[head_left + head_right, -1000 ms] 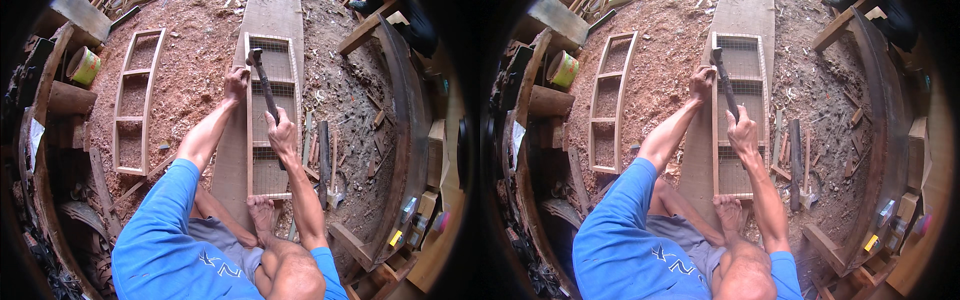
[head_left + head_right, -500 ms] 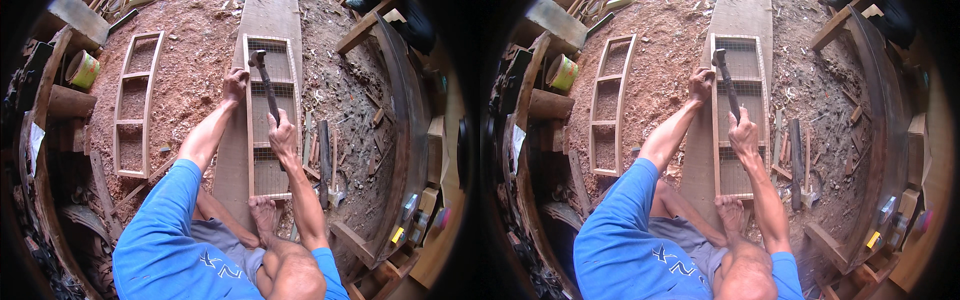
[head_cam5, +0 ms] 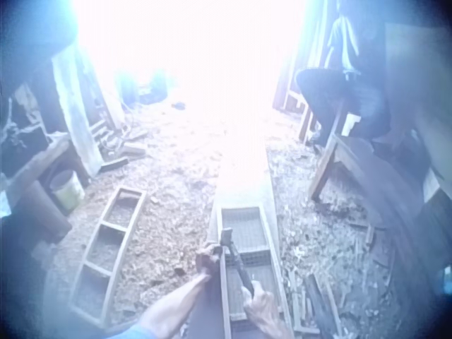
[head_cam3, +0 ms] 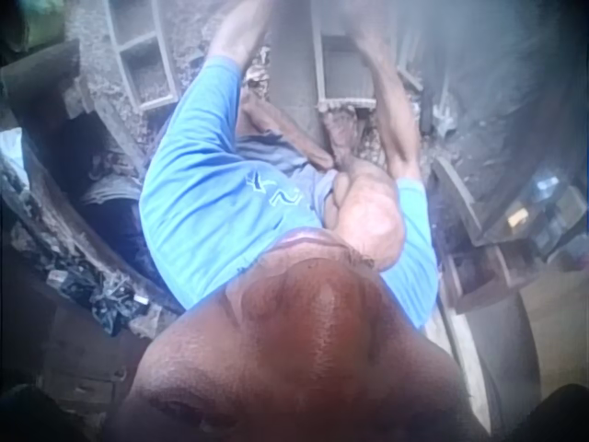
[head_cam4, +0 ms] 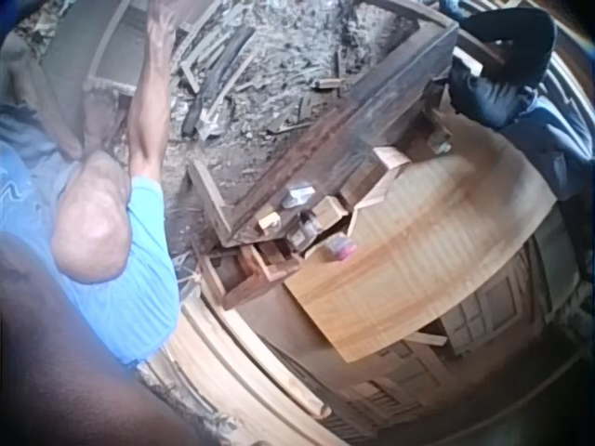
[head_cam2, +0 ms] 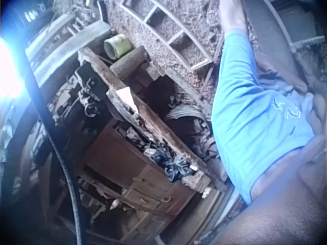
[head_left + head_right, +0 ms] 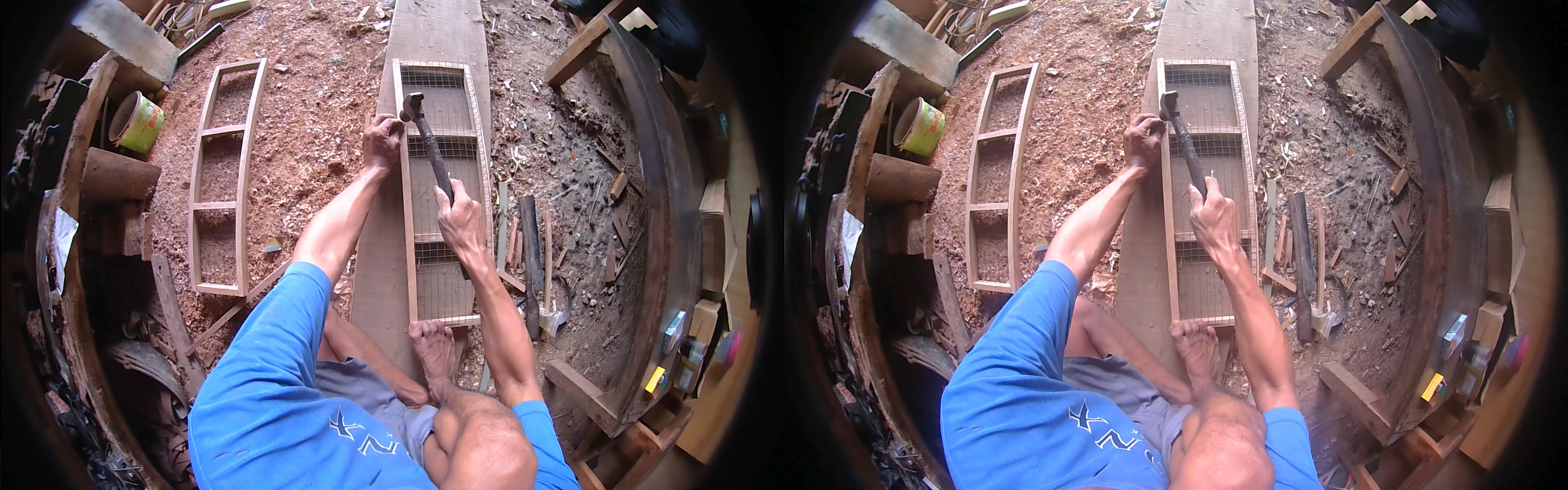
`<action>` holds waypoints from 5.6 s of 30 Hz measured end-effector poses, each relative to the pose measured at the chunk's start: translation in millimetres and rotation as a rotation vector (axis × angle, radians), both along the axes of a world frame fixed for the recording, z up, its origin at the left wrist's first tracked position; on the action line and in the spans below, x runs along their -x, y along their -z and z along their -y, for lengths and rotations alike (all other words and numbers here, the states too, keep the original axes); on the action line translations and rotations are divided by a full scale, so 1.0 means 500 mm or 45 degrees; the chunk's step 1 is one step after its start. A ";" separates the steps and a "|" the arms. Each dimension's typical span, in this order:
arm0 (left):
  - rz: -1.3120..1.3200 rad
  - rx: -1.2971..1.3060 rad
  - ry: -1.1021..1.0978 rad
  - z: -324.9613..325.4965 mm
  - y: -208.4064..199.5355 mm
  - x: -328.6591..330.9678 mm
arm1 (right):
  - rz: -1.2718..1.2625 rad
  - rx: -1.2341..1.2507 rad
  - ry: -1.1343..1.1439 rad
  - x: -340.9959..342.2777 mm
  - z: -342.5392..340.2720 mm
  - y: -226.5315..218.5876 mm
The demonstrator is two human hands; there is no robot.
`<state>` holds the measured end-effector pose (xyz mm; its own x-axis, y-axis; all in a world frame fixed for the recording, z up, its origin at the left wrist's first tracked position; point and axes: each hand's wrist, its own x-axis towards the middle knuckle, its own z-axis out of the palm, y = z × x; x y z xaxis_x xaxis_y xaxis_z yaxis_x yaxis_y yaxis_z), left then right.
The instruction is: The person sits on the floor and assembles a rectangular wooden frame with wire mesh. They position the frame, insert thin wooden strips, and use a hammer to secure the components. The person repeatedly adjusts the frame and hammers nails into the wood.
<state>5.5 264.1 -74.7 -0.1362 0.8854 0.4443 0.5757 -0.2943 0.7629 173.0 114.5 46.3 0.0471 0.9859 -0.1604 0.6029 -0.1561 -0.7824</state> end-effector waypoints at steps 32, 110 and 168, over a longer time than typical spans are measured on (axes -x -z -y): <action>-0.232 0.518 -0.388 0.158 -0.013 -0.103 | 0.080 -0.377 -0.078 -0.017 0.004 0.021; -0.088 0.469 0.145 0.716 -0.032 -0.073 | 0.044 0.098 1.102 -0.514 0.700 0.299; -0.149 0.527 0.018 0.717 -0.020 -0.088 | 0.694 0.002 0.724 -0.647 0.625 0.293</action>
<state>49.3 -94.2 -64.5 -0.0923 0.9937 0.0631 0.6632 0.0141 0.7483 496.3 -197.8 -100.1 0.6166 0.7867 0.0293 0.7289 -0.5564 -0.3988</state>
